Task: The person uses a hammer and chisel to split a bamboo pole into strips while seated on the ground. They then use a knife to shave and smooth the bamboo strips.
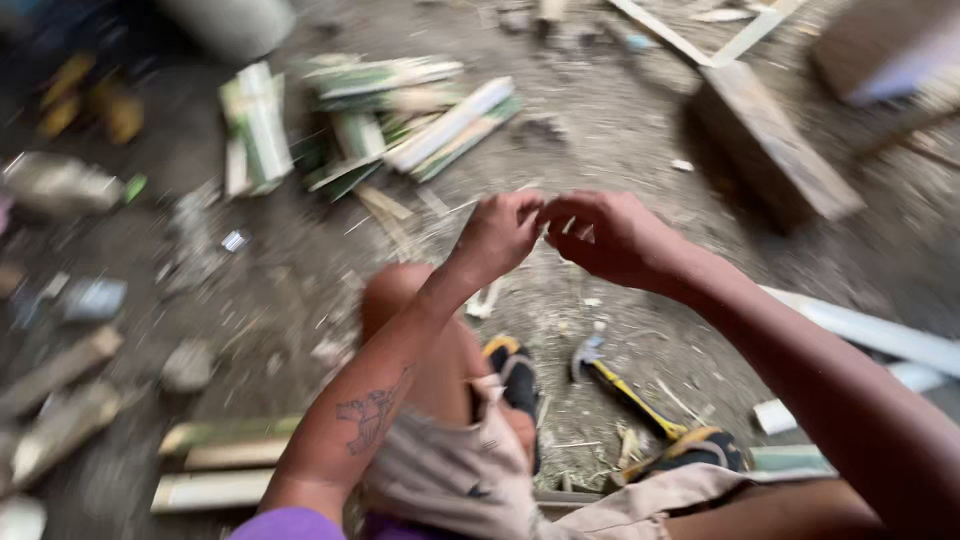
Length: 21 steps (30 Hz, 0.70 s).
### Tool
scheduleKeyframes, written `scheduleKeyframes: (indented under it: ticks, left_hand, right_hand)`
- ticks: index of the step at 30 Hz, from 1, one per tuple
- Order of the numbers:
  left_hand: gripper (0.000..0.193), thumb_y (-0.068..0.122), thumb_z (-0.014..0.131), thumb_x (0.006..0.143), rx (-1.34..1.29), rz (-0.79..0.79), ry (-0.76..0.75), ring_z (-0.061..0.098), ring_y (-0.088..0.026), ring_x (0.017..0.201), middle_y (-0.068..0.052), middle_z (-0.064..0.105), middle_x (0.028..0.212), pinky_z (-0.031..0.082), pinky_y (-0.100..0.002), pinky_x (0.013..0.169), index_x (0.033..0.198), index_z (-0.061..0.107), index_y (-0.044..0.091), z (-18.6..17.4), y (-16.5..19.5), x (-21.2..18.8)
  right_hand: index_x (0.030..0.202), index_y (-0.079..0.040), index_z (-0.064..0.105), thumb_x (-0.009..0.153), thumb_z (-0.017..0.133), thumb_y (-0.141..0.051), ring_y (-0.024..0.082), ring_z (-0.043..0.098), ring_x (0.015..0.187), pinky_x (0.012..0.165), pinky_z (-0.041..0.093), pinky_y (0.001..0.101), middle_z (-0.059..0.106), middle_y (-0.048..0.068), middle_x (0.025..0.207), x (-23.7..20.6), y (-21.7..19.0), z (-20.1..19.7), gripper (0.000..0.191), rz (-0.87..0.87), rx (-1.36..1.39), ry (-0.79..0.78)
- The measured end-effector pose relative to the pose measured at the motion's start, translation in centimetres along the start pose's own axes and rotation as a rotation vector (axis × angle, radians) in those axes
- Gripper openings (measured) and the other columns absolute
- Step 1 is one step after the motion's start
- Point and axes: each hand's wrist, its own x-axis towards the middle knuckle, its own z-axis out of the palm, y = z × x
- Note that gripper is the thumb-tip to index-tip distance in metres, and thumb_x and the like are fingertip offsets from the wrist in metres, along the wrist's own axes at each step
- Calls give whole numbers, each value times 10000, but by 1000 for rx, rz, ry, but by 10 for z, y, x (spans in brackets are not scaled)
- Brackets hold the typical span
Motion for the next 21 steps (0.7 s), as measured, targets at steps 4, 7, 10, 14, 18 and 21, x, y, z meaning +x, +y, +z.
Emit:
scheduleKeyframes:
  ticks: [4,7,10,14,18,21]
  left_hand:
    - [170,63,617,952,-139,-23,478,749,-230,878,-130,757,976,581,-340,779,1099,697,34,-106,-25,-83]
    - [174,21,583,953,-206,-223,736,728,-163,826,-90,760,925,570,-319,745,1086,695,14,-144,-66,-167]
    - [160,22,586,976,-268,-417,906,661,-138,795,-83,715,896,531,-315,700,1104,679,3,-148,-115,-259]
    - [181,22,575,959,-377,-515,1234,642,-105,826,-52,708,921,521,-288,715,1110,675,9,-134,-178,-348]
    - [107,56,585,982,-297,-695,1357,643,-119,748,-65,701,832,534,-295,673,1007,677,8,-121,-211,-409]
    - [121,56,595,939,-249,-778,1396,662,-120,703,-71,715,799,538,-294,648,999,695,21,-106,-220,-438]
  right_hand:
    - [1153,-57,686,901,698,-84,206,732,842,733,591,354,762,102,977,76,-104,67,254,-215,193,-58]
    - [1173,-65,675,918,713,-165,221,735,819,719,580,371,769,103,936,113,-164,138,276,-129,210,-272]
    - [1185,-79,691,920,706,-197,207,753,865,748,585,356,774,114,980,131,-205,227,290,-215,143,-486]
    - [1179,-49,700,885,713,-174,196,768,901,785,608,333,782,136,1012,132,-230,349,321,-356,189,-650]
    - [1177,-17,698,906,729,-193,207,754,893,770,590,356,777,151,994,111,-227,434,325,-275,275,-744]
    - [1180,-13,698,921,712,-200,193,762,871,755,617,336,784,136,990,99,-214,461,320,-177,408,-881]
